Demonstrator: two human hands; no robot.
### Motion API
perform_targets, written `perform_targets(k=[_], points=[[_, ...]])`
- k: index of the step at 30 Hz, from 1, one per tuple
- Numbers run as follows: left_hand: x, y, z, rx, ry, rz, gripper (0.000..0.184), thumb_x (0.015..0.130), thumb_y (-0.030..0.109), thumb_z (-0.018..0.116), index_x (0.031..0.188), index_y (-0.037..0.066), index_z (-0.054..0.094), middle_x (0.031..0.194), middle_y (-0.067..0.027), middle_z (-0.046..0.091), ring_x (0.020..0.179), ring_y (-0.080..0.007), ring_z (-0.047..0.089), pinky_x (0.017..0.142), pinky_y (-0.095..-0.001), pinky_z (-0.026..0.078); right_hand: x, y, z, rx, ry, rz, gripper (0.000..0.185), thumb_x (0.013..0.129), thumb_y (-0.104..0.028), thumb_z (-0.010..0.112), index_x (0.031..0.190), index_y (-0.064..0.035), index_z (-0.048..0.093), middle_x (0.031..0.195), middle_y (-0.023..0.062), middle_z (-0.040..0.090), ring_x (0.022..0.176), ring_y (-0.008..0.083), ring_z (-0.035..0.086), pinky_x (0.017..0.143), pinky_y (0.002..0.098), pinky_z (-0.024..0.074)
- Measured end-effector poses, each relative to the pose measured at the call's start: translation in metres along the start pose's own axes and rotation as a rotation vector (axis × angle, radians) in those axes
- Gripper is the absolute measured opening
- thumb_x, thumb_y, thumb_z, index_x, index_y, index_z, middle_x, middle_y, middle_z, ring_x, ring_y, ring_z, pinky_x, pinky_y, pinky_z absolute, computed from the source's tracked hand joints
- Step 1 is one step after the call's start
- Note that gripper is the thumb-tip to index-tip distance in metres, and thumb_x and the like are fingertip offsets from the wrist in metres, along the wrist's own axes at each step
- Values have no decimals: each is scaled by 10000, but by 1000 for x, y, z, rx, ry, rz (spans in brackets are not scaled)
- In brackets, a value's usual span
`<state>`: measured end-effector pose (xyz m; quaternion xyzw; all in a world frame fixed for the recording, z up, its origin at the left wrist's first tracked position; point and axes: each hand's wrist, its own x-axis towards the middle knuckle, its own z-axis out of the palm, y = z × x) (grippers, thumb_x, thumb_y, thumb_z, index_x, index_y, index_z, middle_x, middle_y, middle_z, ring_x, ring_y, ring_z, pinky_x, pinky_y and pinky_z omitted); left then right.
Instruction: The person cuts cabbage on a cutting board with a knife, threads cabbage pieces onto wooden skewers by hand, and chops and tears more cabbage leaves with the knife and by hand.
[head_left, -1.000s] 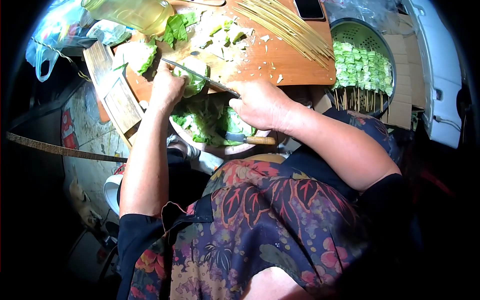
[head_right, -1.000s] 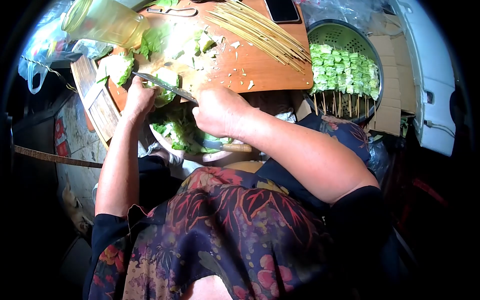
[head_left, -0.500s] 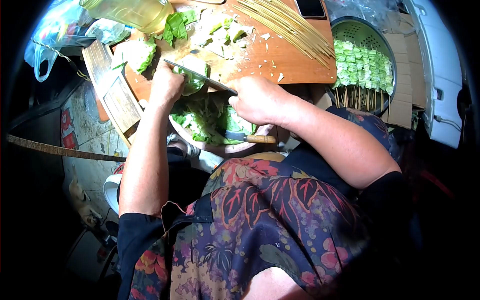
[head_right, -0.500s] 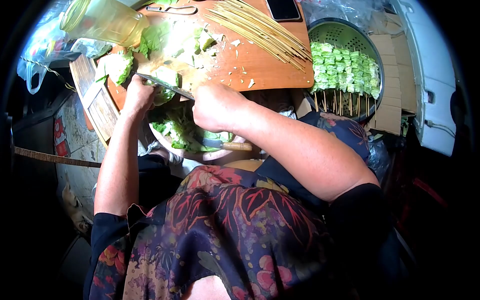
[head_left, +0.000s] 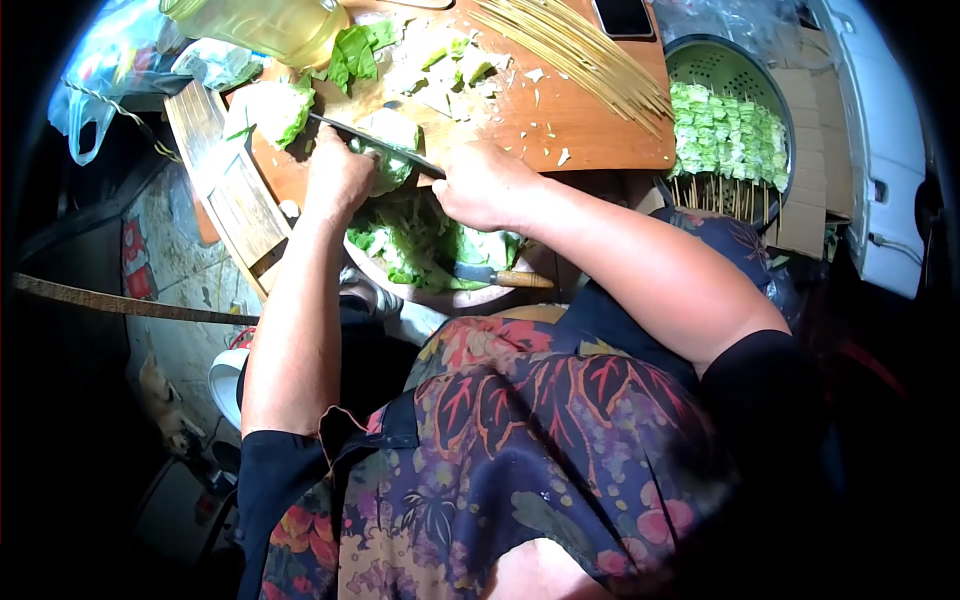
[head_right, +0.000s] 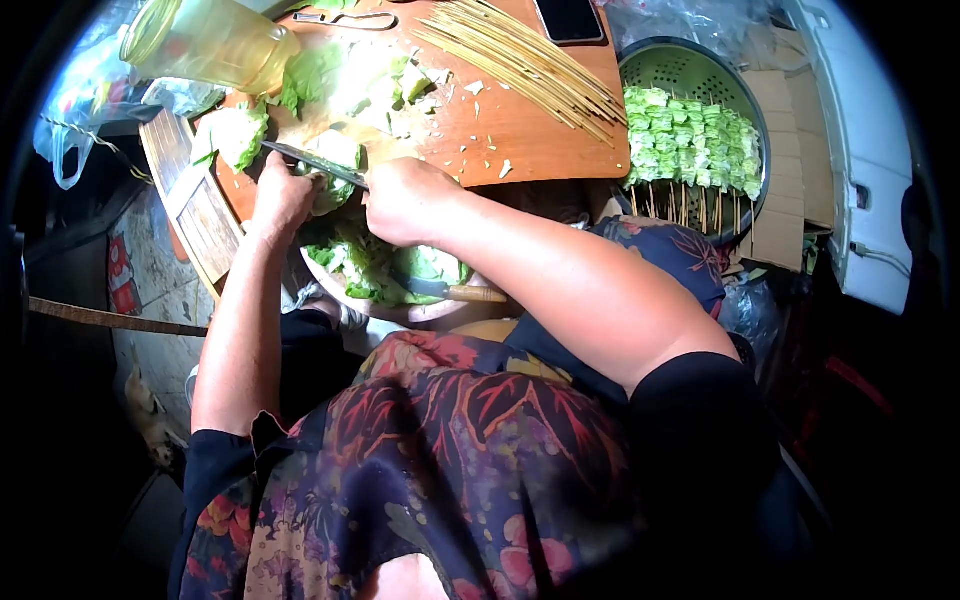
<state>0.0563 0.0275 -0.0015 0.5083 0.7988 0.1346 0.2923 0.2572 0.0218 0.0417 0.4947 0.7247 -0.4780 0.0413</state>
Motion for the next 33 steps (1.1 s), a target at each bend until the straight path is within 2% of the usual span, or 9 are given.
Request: perform_targets(k=[2, 4, 8, 10, 13, 18, 24, 26, 33], points=[[-1, -5, -5, 58, 26, 15, 435, 791, 68, 656, 1183, -38, 501, 1030, -226, 653, 960, -309, 645, 815, -368, 513, 1, 7, 9, -9, 34, -47, 300, 856, -224, 546, 1028, 12, 616, 899, 270, 635, 884, 412, 626, 805, 463, 498], [4, -14, -18, 64, 55, -32, 455, 805, 109, 660, 1209, -25, 499, 1033, -232, 652, 965, -314, 649, 844, -372, 503, -1, 11, 14, -7, 99, -76, 257, 849, -212, 533, 934, 5, 640, 896, 277, 633, 890, 420, 623, 806, 461, 496], [-1, -1, -42, 296, 44, -45, 458, 841, 251, 621, 1210, 0, 519, 1035, -239, 646, 980, -339, 639, 870, -391, 487, -9, 13, 11, 24, 109, -113, 277, 858, -229, 523, 978, 1, 621, 895, 269, 634, 884, 419, 621, 816, 461, 488], [-8, 6, -43, 566, 202, 168, 415, 832, 247, 616, 1181, 32, 555, 1050, -218, 642, 998, -360, 613, 882, -404, 475, -11, 11, 7, 101, 203, -232, 293, 870, -245, 511, 992, 0, 613, 904, 263, 635, 888, 417, 618, 822, 462, 481], [-10, 18, -34, 438, 210, 324, 318, 832, 178, 588, 1131, 69, 597, 1080, -180, 630, 1034, -356, 584, 893, -406, 467, -18, -2, -10, 191, 194, -201, 326, 867, -198, 526, 1137, -25, 586, 957, 225, 640, 899, 346, 626, 808, 396, 486], [7, 8, 4, 363, 106, 575, 276, 859, 97, 484, 1103, 71, 610, 1047, -165, 631, 990, -345, 599, 870, -422, 476, -17, 5, -7, 230, 309, -212, 312, 861, -192, 520, 1109, -16, 591, 889, 212, 642, 830, 316, 630, 769, 375, 489], [8, 12, 8, 387, 82, 561, 243, 842, 130, 540, 1061, 60, 620, 968, -177, 648, 952, -366, 610, 821, -427, 487, -34, 9, -9, 209, 227, -144, 273, 848, -181, 526, 1043, -2, 591, 847, 228, 634, 830, 366, 626, 765, 405, 491], [5, 20, 2, 327, -80, 373, 247, 815, 154, 585, 1035, 55, 637, 951, -173, 667, 909, -344, 632, 821, -412, 488, -38, 11, -7, 201, 201, -101, 281, 848, -189, 533, 1049, 2, 583, 845, 244, 631, 838, 393, 619, 768, 420, 491], [3, 20, 14, 89, -141, -9, 236, 765, 216, 672, 938, 55, 675, 864, -172, 691, 831, -292, 670, 793, -360, 506, -45, 20, 7, 78, 148, -25, 326, 855, -192, 528, 1117, -3, 568, 864, 265, 631, 866, 413, 617, 807, 455, 489]])
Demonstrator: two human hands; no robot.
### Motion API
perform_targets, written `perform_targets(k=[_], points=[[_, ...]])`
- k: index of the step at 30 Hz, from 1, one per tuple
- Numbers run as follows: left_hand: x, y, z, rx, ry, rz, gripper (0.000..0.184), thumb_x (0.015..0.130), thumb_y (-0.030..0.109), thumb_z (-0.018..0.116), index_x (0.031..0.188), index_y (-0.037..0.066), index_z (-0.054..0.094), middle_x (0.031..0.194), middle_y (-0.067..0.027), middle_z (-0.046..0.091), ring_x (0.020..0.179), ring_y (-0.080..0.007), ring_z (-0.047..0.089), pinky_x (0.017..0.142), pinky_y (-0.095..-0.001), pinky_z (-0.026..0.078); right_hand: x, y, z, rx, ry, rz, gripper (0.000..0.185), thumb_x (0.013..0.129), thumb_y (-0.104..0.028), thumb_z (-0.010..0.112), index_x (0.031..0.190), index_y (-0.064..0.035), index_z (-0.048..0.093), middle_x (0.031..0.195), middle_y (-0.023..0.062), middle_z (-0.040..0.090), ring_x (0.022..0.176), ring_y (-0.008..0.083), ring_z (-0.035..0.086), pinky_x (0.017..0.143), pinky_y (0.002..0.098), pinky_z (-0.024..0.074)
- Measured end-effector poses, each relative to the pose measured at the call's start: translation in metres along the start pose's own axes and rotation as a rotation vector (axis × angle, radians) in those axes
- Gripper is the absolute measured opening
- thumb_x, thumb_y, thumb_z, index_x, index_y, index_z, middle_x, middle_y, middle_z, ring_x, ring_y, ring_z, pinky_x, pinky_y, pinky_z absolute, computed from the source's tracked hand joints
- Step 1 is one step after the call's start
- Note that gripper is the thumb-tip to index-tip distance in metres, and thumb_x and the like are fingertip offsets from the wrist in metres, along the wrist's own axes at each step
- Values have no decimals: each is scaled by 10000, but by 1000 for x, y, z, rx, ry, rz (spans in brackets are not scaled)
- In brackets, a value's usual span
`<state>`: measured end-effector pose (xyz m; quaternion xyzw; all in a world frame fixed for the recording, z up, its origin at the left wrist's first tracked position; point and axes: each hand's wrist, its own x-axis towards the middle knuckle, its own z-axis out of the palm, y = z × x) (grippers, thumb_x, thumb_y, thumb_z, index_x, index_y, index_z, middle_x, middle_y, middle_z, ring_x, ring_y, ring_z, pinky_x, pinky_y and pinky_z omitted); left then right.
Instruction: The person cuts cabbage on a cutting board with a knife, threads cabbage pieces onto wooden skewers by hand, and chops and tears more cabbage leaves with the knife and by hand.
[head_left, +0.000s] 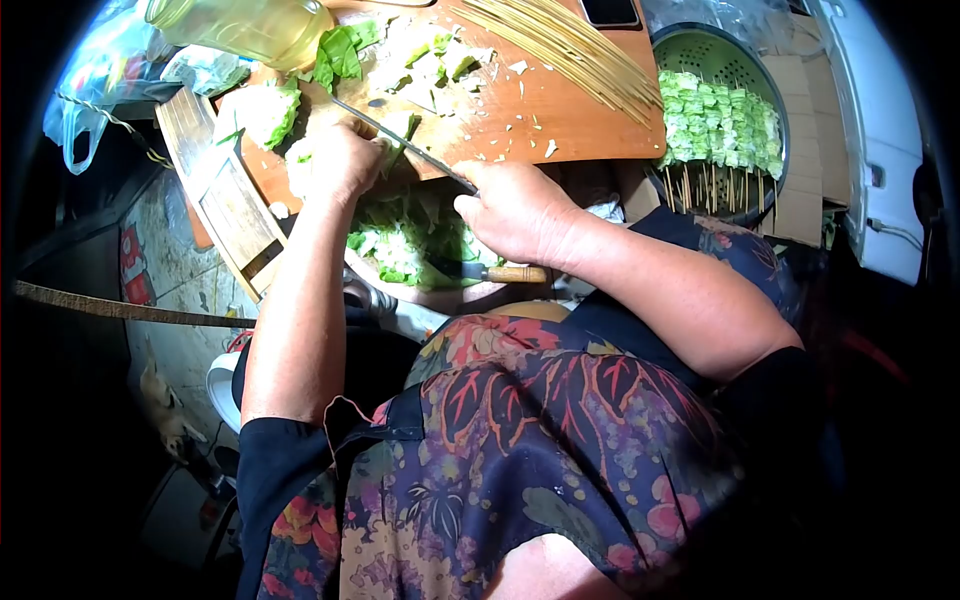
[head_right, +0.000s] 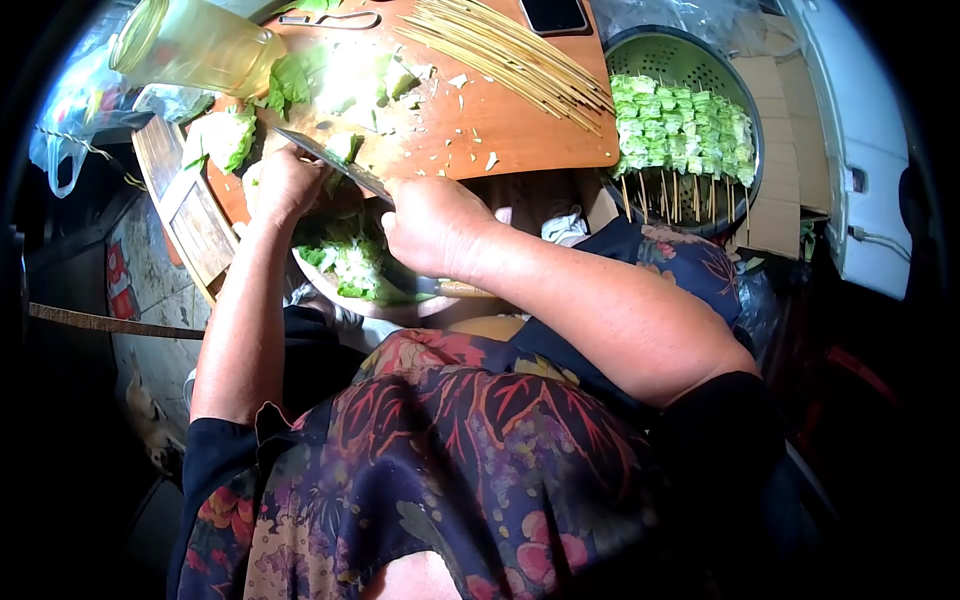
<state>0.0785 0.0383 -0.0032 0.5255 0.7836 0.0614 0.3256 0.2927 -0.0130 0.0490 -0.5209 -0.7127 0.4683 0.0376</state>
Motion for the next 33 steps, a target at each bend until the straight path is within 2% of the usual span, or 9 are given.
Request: perform_targets(k=[4, 6, 12, 19, 21, 24, 28, 30, 33], points=[[0, -3, 1, -30, 11, -15, 263, 768, 241, 682, 956, 57, 684, 866, -172, 697, 838, -279, 676, 790, -353, 509, -2, -1, -1, -99, -44, 37, 323, 859, -180, 511, 1107, 20, 565, 861, 280, 627, 867, 417, 619, 827, 463, 488], [6, -10, 6, -9, 84, 110, 330, 798, 273, 711, 1011, 24, 672, 737, -114, 683, 521, -175, 623, 497, -305, 502, -2, -4, -4, -112, -55, 35, 327, 861, -180, 508, 1104, 32, 562, 860, 285, 625, 866, 417, 621, 827, 463, 488], [17, -13, 9, 87, 41, 252, 321, 817, 274, 672, 998, 10, 666, 717, -119, 674, 503, -180, 615, 474, -309, 493, -1, -6, -8, -157, -75, 35, 319, 872, -189, 503, 1061, 60, 570, 854, 283, 629, 869, 419, 624, 819, 478, 487], [23, -27, 18, -15, 47, 207, 277, 828, 221, 656, 962, -21, 655, 668, -96, 643, 498, -166, 601, 469, -301, 490, 13, -8, -11, -180, -118, 45, 287, 884, -185, 493, 1041, 39, 581, 897, 273, 635, 901, 411, 622, 822, 482, 482], [19, -30, 20, 0, 103, 39, 284, 818, 263, 608, 972, 32, 667, 869, -189, 687, 825, -325, 671, 749, -379, 513, 15, -1, -6, -159, -85, 26, 277, 883, -186, 498, 1034, 27, 589, 899, 265, 637, 904, 409, 620, 821, 481, 482], [0, -9, 9, -251, 15, -174, 181, 787, 186, 635, 887, 35, 649, 788, -146, 684, 756, -257, 675, 716, -342, 513, 18, 6, -2, -133, -41, 27, 261, 879, -204, 521, 1016, 2, 605, 899, 255, 640, 899, 406, 621, 816, 475, 483], [-1, -22, 12, -272, -19, -81, 149, 793, 189, 627, 841, 48, 625, 743, -107, 666, 722, -206, 666, 694, -319, 510, 18, 8, -2, -69, -53, 101, 277, 876, -216, 549, 1062, -20, 611, 901, 247, 643, 900, 395, 624, 823, 454, 486], [-1, -24, 15, -194, 63, 0, 121, 797, 63, 663, 860, 17, 571, 741, -36, 607, 597, -116, 593, 553, -258, 523, 15, 5, -3, -50, -73, 126, 296, 877, -216, 553, 1099, -27, 611, 904, 242, 644, 903, 389, 626, 826, 446, 487], [5, -32, 23, -171, 150, -1, 187, 818, 200, 595, 881, 28, 629, 781, -138, 684, 729, -235, 670, 708, -338, 509, 7, -4, -6, -85, -49, 9, 333, 877, -197, 547, 1171, -51, 601, 907, 228, 651, 898, 380, 629, 824, 433, 492]])
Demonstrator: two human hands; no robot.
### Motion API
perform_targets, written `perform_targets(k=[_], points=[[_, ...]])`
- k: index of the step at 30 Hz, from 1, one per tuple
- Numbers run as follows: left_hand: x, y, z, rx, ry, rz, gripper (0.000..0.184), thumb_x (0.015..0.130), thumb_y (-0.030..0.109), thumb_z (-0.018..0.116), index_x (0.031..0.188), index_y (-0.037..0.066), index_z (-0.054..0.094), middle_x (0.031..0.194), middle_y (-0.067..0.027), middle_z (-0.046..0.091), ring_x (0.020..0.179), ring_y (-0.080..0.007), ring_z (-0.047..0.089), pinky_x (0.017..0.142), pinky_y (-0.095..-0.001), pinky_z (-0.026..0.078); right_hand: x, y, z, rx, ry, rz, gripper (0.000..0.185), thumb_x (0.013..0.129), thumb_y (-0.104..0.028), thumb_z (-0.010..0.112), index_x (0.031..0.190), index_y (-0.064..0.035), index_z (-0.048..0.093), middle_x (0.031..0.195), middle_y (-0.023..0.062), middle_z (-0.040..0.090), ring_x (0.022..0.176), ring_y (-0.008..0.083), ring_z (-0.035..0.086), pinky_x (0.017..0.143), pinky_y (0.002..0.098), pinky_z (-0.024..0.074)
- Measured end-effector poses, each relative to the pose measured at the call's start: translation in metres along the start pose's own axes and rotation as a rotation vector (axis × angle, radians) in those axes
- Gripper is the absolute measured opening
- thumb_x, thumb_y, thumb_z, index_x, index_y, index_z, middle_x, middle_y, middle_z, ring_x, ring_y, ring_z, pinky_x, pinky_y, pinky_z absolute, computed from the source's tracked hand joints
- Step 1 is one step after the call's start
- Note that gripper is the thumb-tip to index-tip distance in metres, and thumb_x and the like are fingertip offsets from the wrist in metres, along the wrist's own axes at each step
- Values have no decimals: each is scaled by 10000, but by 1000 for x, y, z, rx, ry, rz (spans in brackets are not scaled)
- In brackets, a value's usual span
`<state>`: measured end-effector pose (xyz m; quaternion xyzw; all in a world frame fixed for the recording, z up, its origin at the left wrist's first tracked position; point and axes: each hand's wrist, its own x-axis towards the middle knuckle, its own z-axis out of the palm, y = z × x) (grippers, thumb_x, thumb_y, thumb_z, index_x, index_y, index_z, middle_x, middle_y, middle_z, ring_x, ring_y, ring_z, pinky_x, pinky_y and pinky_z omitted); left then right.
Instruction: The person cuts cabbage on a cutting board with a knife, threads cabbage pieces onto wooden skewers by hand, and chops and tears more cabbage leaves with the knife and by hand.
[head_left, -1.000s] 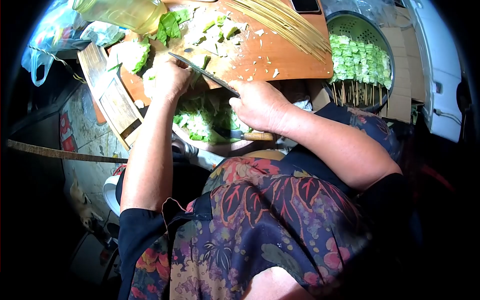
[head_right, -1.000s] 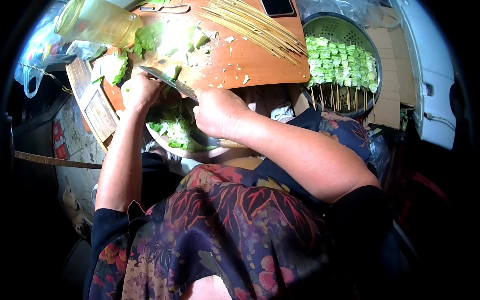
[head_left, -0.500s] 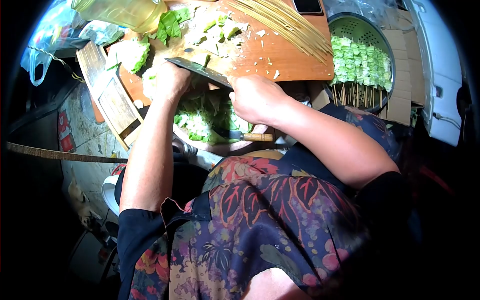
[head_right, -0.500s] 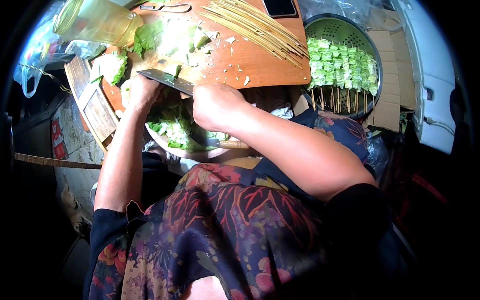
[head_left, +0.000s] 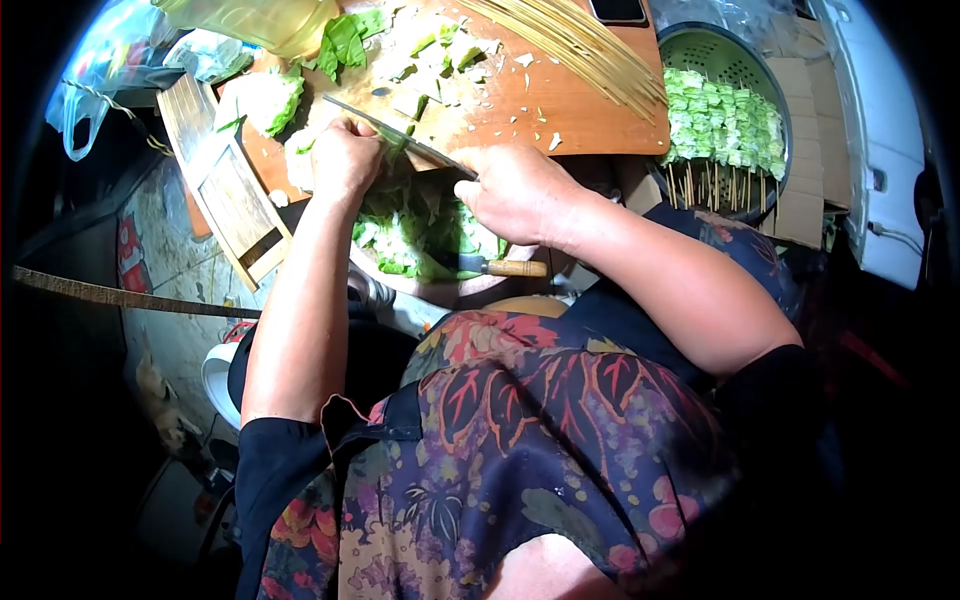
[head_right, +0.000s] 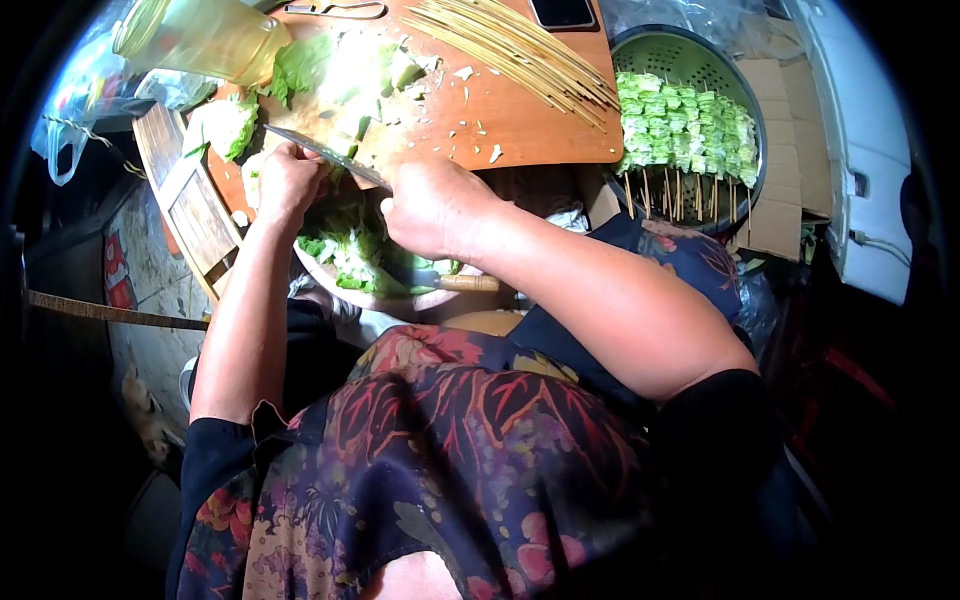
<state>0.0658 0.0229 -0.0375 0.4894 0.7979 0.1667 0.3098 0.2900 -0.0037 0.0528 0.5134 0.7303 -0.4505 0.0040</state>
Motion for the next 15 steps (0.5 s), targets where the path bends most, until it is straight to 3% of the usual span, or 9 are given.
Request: perform_targets(k=[1, 3, 9, 15], points=[[3, -2, 3, 1, -2, -2, 187, 818, 200, 595, 881, 28, 629, 781, -138, 684, 729, -235, 670, 708, -338, 509, -1, 0, 0, -4, -46, 29, 349, 876, -196, 547, 1194, -58, 591, 912, 223, 652, 894, 373, 632, 823, 427, 494], [8, -7, 6, -91, 30, -37, 130, 806, 52, 656, 892, 16, 566, 741, -51, 617, 581, -127, 594, 532, -259, 515, -1, 3, 2, -9, -93, 60, 367, 875, -194, 546, 1216, -64, 582, 918, 218, 654, 890, 367, 634, 821, 422, 496], [8, -1, 0, -85, -30, -103, 110, 823, 47, 643, 852, 11, 542, 731, -72, 621, 559, -135, 592, 508, -266, 512, 11, 4, -7, 20, -188, 91, 258, 867, -175, 528, 1029, -10, 644, 786, 214, 647, 811, 343, 644, 773, 405, 494], [2, 4, -1, -117, -15, -114, 124, 813, 24, 639, 811, 36, 516, 715, -61, 605, 566, -136, 590, 519, -267, 522, 19, 5, 5, 61, -137, 109, 269, 868, -189, 545, 1057, -20, 632, 839, 227, 647, 848, 351, 640, 792, 413, 488]])
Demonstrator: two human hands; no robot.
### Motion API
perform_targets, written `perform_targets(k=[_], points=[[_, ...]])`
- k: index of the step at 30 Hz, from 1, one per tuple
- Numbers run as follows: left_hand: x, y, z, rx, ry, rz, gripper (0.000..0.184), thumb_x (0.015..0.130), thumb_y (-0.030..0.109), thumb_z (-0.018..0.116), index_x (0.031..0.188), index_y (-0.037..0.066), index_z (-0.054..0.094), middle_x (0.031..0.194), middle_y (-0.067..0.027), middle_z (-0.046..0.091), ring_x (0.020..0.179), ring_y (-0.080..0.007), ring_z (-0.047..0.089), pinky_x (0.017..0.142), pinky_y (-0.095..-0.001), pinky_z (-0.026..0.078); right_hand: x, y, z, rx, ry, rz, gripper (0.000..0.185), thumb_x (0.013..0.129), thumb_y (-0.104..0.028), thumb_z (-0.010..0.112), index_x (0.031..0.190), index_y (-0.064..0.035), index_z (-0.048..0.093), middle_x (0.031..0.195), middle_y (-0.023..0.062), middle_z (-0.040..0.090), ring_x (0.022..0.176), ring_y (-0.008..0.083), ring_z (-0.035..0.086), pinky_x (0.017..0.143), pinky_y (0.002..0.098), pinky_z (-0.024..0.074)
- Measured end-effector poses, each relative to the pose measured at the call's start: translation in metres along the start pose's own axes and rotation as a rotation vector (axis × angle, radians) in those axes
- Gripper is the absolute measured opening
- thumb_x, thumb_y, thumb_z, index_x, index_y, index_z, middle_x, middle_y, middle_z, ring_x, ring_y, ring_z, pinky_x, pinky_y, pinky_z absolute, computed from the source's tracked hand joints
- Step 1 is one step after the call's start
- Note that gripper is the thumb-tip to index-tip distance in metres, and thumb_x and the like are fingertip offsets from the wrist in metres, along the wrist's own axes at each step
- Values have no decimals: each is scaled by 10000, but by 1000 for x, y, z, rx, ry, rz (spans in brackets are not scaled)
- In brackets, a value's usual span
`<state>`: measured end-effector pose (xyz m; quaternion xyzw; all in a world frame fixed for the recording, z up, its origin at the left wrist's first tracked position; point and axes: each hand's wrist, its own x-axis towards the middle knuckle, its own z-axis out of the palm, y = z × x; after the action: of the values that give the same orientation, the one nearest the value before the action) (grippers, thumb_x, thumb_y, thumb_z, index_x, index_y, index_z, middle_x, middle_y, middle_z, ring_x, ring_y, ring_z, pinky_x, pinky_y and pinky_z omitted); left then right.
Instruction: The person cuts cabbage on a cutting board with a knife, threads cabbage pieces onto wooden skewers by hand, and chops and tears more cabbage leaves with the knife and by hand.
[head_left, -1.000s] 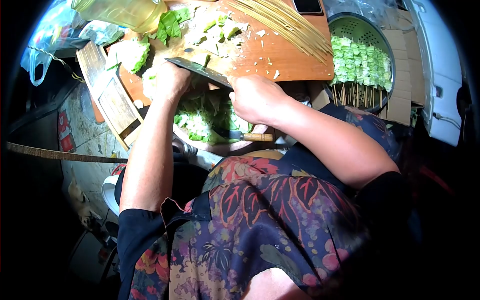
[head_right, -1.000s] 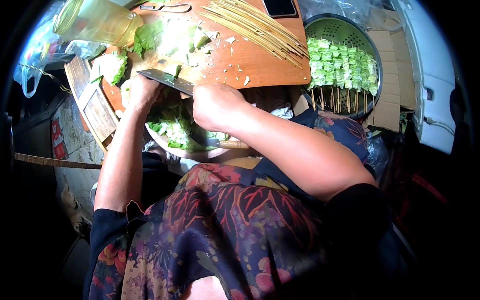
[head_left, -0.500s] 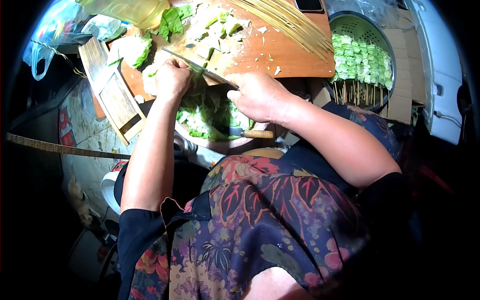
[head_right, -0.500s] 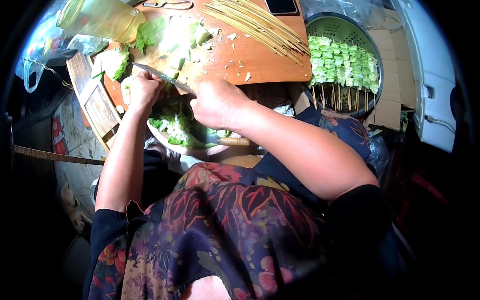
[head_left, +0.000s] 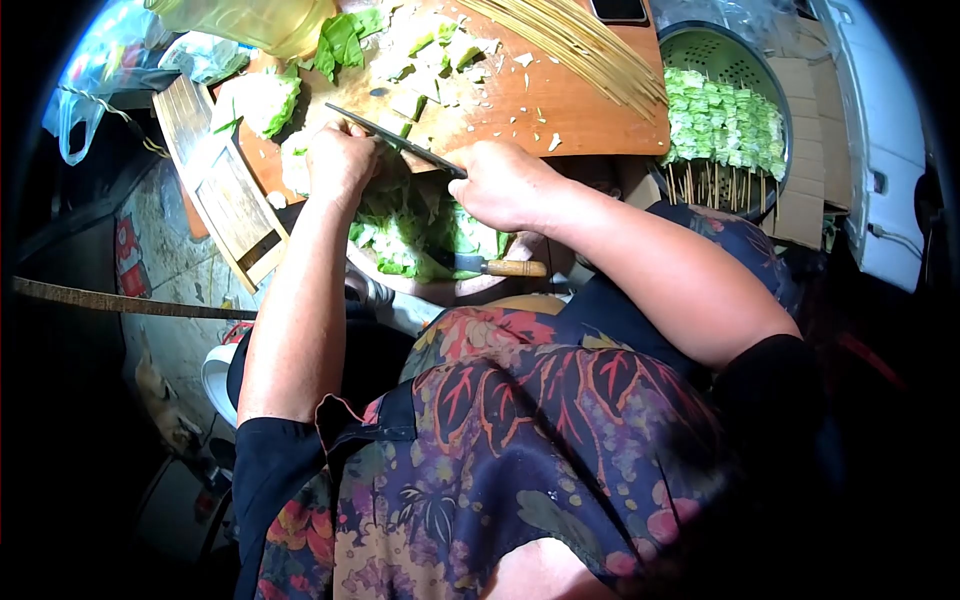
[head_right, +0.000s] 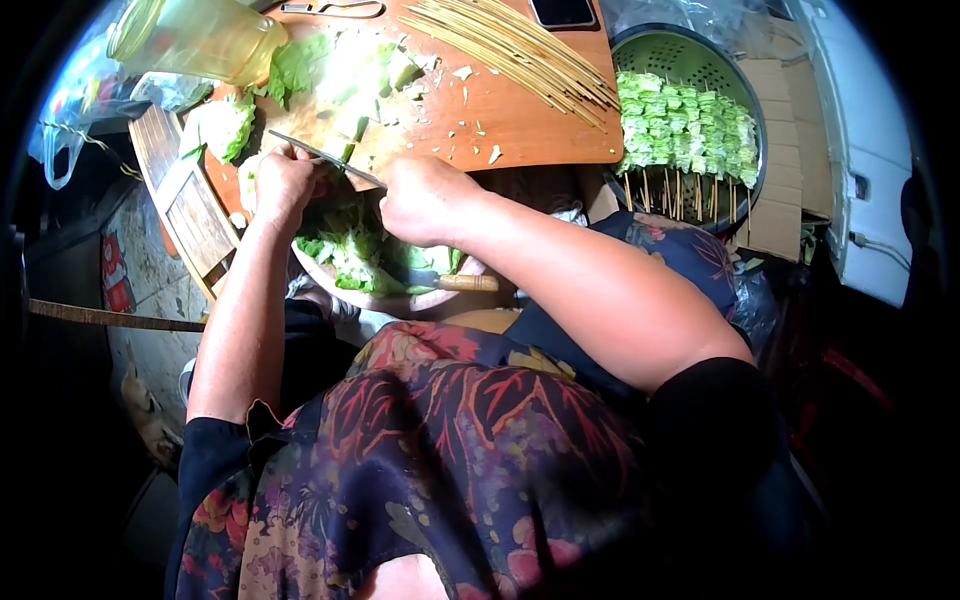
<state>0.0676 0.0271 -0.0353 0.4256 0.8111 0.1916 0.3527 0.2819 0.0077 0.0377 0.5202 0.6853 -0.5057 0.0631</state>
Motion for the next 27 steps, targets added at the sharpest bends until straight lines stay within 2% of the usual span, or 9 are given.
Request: perform_targets(k=[4, 7, 9, 13, 14, 17, 25, 26, 27], points=[[-7, 1, -6, -46, -62, 13, 126, 809, 12, 634, 823, 50, 515, 702, -43, 586, 580, -135, 586, 526, -270, 524, 3, 11, 11, -35, 80, -53, 286, 868, -198, 553, 1090, -36, 629, 861, 228, 647, 868, 359, 636, 800, 421, 483], [-21, 25, -25, -187, -142, -85, 145, 799, -6, 632, 833, 62, 508, 711, -33, 574, 595, -134, 584, 538, -273, 527, -1, 13, 10, 30, 98, -97, 307, 856, -197, 556, 1114, -46, 628, 852, 217, 652, 841, 345, 640, 784, 411, 489], [-23, 33, -32, -266, -171, -119, 165, 787, -17, 641, 851, 57, 508, 731, -38, 581, 606, -127, 585, 550, -277, 531, -7, 7, 0, 187, 88, -151, 287, 822, -208, 541, 973, 12, 646, 881, 249, 646, 893, 386, 633, 836, 436, 494], [-22, 37, -23, -324, -182, -34, 233, 789, -3, 657, 997, 13, 553, 834, -58, 600, 658, -141, 605, 578, -257, 528, -15, -6, -17, 169, 157, -210, 274, 846, -208, 523, 1002, -19, 645, 882, 233, 647, 882, 376, 634, 829, 440, 494], [-21, 36, -18, -278, -181, -26, 273, 790, 8, 664, 1043, -1, 561, 880, -60, 604, 698, -145, 611, 613, -248, 524, -13, -5, -17, 158, 205, -215, 291, 836, -204, 526, 1038, -27, 639, 848, 214, 651, 832, 339, 639, 787, 411, 495], [-11, 24, -4, -80, -94, 102, 281, 789, 17, 672, 1047, 0, 564, 884, -49, 609, 720, -135, 608, 641, -251, 516, -12, -4, -19, 145, 256, -216, 305, 825, -202, 522, 1051, -30, 634, 802, 188, 653, 754, 291, 640, 726, 381, 492], [-2, 14, -1, 83, -111, 160, 172, 814, 100, 662, 942, 4, 597, 770, -36, 615, 679, -112, 596, 618, -237, 493, -19, -11, -31, 156, 278, -202, 273, 844, -211, 531, 987, -3, 636, 727, 151, 633, 676, 223, 606, 669, 359, 484], [-6, 19, -3, 98, -127, 143, 152, 815, 106, 656, 910, 9, 588, 733, -33, 610, 641, -108, 592, 594, -239, 494, -20, -12, -33, 156, 278, -201, 273, 844, -211, 531, 987, -3, 636, 727, 151, 633, 676, 223, 606, 669, 359, 484], [-10, 24, -5, 112, -143, 126, 136, 816, 112, 649, 878, 14, 578, 696, -31, 604, 604, -104, 587, 571, -242, 495, -21, -13, -35, 175, 279, -206, 286, 843, -210, 519, 994, 3, 635, 799, 199, 639, 774, 304, 619, 740, 399, 489]])
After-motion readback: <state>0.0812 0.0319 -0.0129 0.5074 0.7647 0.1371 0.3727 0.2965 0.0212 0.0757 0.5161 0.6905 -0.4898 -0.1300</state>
